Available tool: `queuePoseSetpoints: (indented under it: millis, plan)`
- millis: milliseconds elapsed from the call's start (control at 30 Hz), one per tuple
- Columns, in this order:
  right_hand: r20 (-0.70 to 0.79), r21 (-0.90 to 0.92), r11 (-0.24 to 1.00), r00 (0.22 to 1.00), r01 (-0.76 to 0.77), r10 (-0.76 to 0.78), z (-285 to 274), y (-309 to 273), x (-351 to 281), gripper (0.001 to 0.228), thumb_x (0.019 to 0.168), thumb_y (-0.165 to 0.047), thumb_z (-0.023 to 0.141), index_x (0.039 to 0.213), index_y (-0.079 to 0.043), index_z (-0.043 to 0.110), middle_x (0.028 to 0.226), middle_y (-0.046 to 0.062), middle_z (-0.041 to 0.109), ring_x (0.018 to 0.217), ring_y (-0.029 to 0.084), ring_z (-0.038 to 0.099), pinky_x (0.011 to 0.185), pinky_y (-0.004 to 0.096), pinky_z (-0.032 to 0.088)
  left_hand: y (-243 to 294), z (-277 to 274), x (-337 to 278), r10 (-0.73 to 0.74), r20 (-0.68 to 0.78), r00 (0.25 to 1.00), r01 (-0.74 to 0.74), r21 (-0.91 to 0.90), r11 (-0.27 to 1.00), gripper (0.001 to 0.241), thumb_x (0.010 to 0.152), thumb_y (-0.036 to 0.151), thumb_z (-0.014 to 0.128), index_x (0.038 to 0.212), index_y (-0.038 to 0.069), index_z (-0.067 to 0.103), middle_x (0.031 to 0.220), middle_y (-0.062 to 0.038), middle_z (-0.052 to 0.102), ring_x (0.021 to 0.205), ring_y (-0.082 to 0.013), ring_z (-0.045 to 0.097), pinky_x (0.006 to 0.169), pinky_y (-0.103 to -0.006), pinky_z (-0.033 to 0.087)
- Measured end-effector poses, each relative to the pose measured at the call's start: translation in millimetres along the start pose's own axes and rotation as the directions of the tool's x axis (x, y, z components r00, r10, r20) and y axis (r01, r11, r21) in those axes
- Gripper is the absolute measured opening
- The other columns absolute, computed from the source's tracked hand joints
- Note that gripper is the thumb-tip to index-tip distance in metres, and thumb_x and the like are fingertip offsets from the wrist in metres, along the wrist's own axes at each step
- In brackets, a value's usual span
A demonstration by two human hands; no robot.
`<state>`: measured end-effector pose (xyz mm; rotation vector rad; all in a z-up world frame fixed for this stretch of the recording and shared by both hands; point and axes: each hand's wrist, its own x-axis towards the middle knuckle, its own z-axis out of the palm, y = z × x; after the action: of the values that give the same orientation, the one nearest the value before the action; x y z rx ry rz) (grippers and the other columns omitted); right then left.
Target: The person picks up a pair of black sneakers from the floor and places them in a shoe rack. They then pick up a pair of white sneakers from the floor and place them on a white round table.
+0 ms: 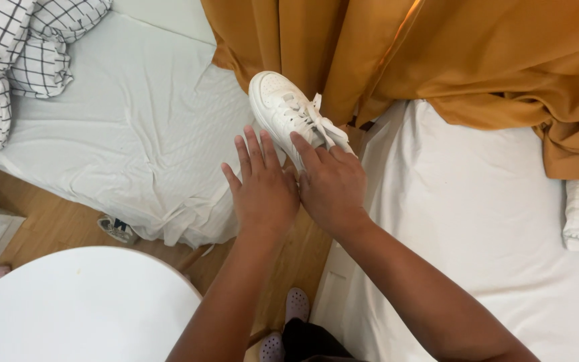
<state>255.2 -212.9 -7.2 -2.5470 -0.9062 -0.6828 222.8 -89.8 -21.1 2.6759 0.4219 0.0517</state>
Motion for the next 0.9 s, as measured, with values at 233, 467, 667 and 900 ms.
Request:
queuePoseSetpoints:
  millis: [233,467,667,900]
  plan:
    - [-0.036,-0.039,0.999,0.999,-0.002,0.000,2.5,-3.3,-11.5,0.057,0.080,-0.011,0.077,0.135,-0.011,0.065,0.082,0.003,0.068,0.079,0.023,0.063,0.074,0.039,0.048,-6.7,7.4,-13.1,0.103,-0.106,0.989,-0.108,-0.041,0.993,0.077,0.099,0.037,0.053,0.157,-0.004,0.023,0.169,-0.023,0.012,0.156,-0.0377,0.009,0.118,-0.0687,0.011]
    - [-0.039,-0.063,0.998,0.999,-0.023,0.021,-9.2,-26.6,-22.7,0.059,0.085,-0.014,0.075,0.141,-0.004,0.057,0.082,0.004,0.067,0.080,0.023,0.063,0.073,0.040,0.048,-19.7,7.3,-30.1,0.136,-0.105,0.985,-0.142,-0.056,0.988,0.075,0.100,0.041,0.051,0.153,-0.007,0.031,0.166,-0.026,0.015,0.155,-0.0398,0.010,0.115,-0.0711,0.011]
    - [-0.054,-0.046,0.998,0.998,-0.043,0.040,-10.7,-32.2,-23.6,0.066,0.089,-0.014,0.073,0.148,0.000,0.048,0.083,0.004,0.067,0.079,0.022,0.064,0.072,0.038,0.048,-21.4,4.9,-29.1,0.136,-0.096,0.986,-0.140,-0.039,0.989,0.072,0.103,0.045,0.046,0.145,-0.013,0.040,0.167,-0.026,0.014,0.156,-0.0395,0.010,0.115,-0.0727,0.010]
    - [-0.082,-0.011,1.000,0.997,0.007,-0.008,15.2,7.3,-4.0,0.063,0.094,-0.011,0.068,0.152,-0.002,0.045,0.085,0.004,0.068,0.076,0.022,0.066,0.068,0.037,0.053,-4.8,20.1,9.3,0.130,-0.171,0.977,-0.135,-0.020,0.991,0.075,0.102,0.047,0.048,0.140,-0.018,0.044,0.164,-0.029,0.017,0.153,-0.0442,0.010,0.111,-0.0755,0.010]
